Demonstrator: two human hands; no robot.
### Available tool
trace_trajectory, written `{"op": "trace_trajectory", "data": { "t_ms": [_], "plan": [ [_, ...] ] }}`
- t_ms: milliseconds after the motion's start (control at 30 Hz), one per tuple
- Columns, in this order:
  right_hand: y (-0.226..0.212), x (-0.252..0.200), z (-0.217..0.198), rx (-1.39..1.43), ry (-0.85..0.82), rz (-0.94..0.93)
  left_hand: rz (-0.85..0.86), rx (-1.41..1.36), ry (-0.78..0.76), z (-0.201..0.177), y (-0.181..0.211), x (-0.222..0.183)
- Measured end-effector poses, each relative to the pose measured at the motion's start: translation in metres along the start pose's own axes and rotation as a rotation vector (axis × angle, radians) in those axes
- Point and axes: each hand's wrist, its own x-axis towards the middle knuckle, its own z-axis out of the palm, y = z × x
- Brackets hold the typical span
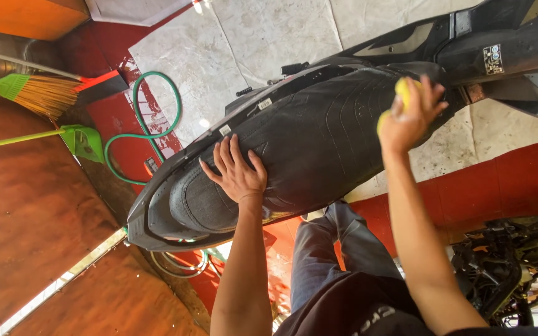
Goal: The person scrubs the black seat of a motorcycle with a yellow sponge and soapy water. They use their left hand to hold the seat steady while scrubbing with their right hand.
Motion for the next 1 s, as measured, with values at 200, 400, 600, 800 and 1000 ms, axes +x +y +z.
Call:
{"op": "trace_trajectory", "data": {
  "t_ms": [200, 400, 600, 800, 1000],
  "plan": [
    [-0.185, -0.047, -0.005, 0.222, -0.232, -0.4, 0.029, -0.002, 0.041, 0.0, 0.0, 0.001],
    [-0.165, -0.164, -0.078, 0.471, -0.562, -0.463, 0.034, -0.005, 0.066, 0.0, -0.002, 0.001],
    [-0.025, -0.122, -0.094, 0.337, -0.646, -0.403, 0.014, -0.034, 0.012, 0.0, -0.002, -0.001],
    [-0.015, -0.008, -0.042, 0.081, -0.135, -0.014, 0.01, -0.103, 0.021, -0.022, 0.01, 0.005],
    [-0.175, -0.06, -0.003, 0.059, -0.275, -0.227, 0.039, -0.023, 0.044, 0.0, -0.002, -0.002]
  ]
}}
